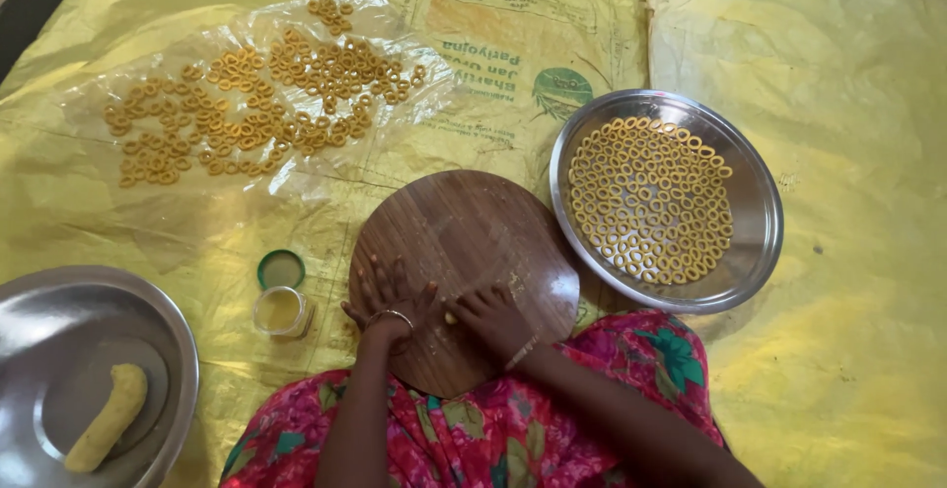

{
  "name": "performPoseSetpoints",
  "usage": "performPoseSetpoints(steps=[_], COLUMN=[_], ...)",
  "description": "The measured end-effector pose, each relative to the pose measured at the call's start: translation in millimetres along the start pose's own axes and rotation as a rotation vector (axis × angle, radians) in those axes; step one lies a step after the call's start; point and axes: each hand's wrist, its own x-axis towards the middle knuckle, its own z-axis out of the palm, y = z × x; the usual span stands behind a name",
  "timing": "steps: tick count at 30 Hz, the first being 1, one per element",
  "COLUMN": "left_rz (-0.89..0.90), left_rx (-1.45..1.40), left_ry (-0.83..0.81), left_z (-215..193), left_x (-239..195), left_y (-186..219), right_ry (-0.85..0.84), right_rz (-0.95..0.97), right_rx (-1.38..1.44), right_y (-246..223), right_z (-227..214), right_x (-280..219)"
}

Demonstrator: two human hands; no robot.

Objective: The person rolls small pieces of dough into thin ropes on a wooden board, then joins the ends to form rings and places them on a metal tray. The person repeats this process with multiple pieces of dough.

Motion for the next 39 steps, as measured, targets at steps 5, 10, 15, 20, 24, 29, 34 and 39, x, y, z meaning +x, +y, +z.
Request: performPoseSetpoints(steps=[5,10,15,20,24,29,34,39], left_rz=[0.001,0.014,0.018,0.018,0.032,0.025,0.039,0.047], left_rx=[-0.002,-0.002,-0.004,0.001,-0.005,-0.012,-0.011,-0.016], left_ry=[0.028,-0.011,-0.03,-0.017,0.02,-0.009,-0.011,-0.051], left_z=[-6.6,-13.1,-19.5,-19.6,-16.2,-15.5,-17.6,-21.8], left_x=[-3.4,-10.6,-20.8,-19.0,-18.2,-18.0,-19.1,-23.9], left_y=[0.2,1.6,5.1,3.4,4.4,2.9,5.0,5.0], right_ry=[0.449,0.308,0.263,0.254,0.192,0.193,0.041,0.149], right_rz=[0.221,0.142,0.1,0.175,0.246,-0.028,-0.037,-0.024], right_rx=[1.0,0.268,-0.008,-0.203,-0.281,-0.155,-0.077,-0.248], right_y=[33.5,26.2,25.6,53.6,36.5,4.8,-9.7,3.3], right_z=[-15.9,-32.8,-24.7,-20.9,-23.4,-26.4,-37.7,-24.9], right_x=[30.6,-11.4,21.9,162.9,176.5,51.0,-40.3,55.8])
